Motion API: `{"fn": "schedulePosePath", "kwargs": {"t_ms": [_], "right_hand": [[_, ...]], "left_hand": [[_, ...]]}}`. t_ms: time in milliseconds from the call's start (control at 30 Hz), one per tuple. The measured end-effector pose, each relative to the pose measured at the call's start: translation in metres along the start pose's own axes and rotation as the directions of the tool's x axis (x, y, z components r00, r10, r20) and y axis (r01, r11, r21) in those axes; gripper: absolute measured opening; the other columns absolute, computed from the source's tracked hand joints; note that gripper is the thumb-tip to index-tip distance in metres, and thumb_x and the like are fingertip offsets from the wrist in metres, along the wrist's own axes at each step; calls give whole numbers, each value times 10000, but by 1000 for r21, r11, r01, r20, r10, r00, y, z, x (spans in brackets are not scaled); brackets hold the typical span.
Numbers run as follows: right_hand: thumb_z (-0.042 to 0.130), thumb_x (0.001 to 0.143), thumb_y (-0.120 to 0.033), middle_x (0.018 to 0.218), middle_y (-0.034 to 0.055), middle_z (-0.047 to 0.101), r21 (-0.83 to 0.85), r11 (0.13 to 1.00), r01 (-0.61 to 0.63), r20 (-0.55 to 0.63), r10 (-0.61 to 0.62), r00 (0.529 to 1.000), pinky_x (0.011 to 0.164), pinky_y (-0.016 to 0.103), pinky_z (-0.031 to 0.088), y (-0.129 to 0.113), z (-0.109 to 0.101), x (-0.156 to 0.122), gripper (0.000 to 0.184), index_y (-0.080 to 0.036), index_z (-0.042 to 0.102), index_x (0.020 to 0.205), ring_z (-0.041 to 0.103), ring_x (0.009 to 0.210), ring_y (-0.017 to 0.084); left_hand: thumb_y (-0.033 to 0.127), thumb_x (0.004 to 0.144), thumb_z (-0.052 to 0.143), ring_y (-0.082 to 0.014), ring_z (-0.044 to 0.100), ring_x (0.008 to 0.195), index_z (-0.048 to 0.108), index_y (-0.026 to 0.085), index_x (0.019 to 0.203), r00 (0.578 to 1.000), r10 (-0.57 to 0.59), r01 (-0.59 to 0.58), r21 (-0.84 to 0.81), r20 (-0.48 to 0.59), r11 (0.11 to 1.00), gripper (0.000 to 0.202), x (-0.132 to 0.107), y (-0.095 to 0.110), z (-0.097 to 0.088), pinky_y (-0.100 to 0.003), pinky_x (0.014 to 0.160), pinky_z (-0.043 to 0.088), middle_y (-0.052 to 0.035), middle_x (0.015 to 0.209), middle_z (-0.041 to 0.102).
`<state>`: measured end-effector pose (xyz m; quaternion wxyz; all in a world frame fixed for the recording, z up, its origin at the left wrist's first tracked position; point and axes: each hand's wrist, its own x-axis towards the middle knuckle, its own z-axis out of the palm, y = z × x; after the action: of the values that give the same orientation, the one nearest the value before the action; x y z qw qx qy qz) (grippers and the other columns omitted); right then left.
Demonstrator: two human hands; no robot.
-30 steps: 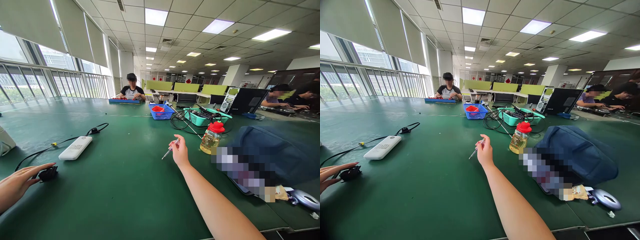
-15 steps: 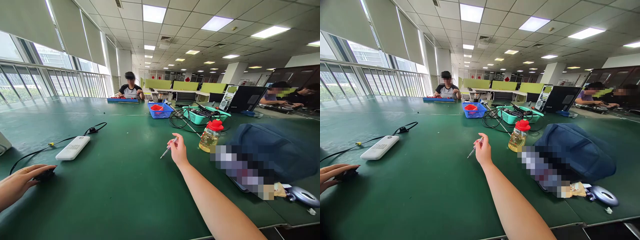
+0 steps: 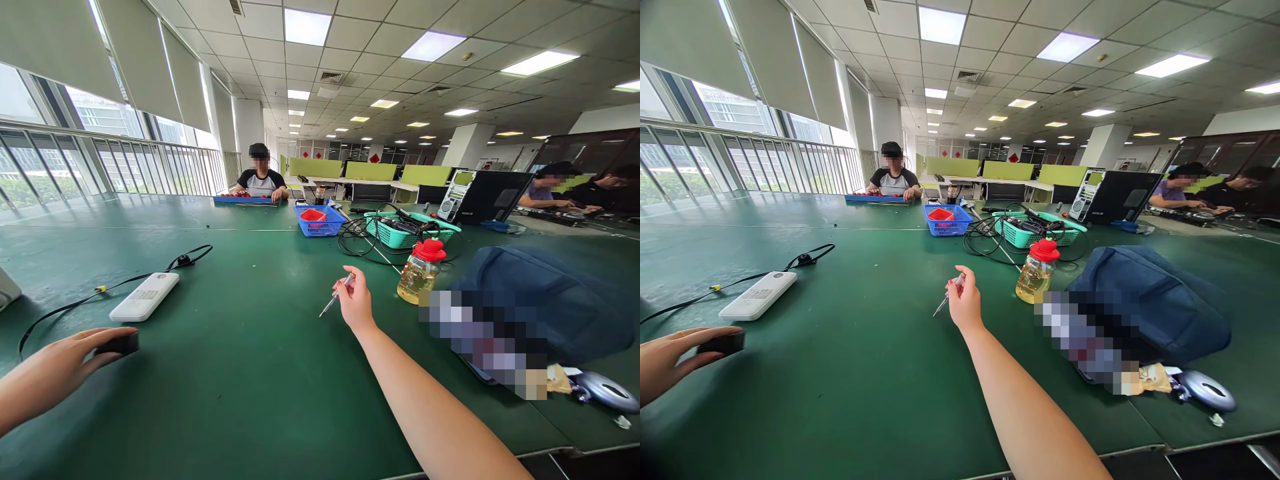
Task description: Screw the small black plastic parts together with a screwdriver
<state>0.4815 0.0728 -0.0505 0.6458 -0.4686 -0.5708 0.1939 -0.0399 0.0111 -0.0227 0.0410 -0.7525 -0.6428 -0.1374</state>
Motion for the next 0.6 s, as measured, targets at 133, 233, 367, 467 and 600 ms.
{"fn": "schedulePosePath", "kwargs": {"t_ms": [133,233,367,467,600], "right_hand": [[529,852,-333,803,11,649,-87,995,54,62,-49,997,675,331,542,-5,1,-3,350,-224,490,1182,652,668,172],[529,859,-345,769,4,649,-176,978,115,105,-97,990,648,309,517,-13,2,-7,303,-231,513,1139,628,636,168],[508,879,-341,745,-2,639,-237,951,201,160,-165,973,608,287,488,-21,4,-13,283,-230,499,1140,581,574,153],[472,900,-317,740,-3,624,-201,947,251,210,-209,955,598,276,485,-25,9,-19,240,-229,483,1124,571,557,147],[430,908,-280,768,18,624,-192,935,300,182,-266,947,637,284,496,-23,18,-27,111,-233,469,1000,613,617,161]], "left_hand": [[561,826,476,-250,637,1051,642,367,1179,982,173,-160,-165,71,973,436,11,114,-10,-361,935,490,48,1176,693],[438,876,473,-236,618,1071,635,323,1193,936,346,-318,-269,61,909,374,28,198,-3,-353,964,476,-8,1194,678],[229,894,466,-223,600,1062,613,271,1198,875,483,-457,-275,29,846,340,59,271,26,-350,953,471,-49,1189,663],[170,884,467,-254,606,981,528,222,1307,858,512,-492,-220,45,843,430,80,296,51,-382,885,482,-96,1086,680],[133,894,428,-258,602,949,422,214,1404,863,503,-480,-232,47,846,516,91,302,74,-400,882,471,-90,985,671]]}}
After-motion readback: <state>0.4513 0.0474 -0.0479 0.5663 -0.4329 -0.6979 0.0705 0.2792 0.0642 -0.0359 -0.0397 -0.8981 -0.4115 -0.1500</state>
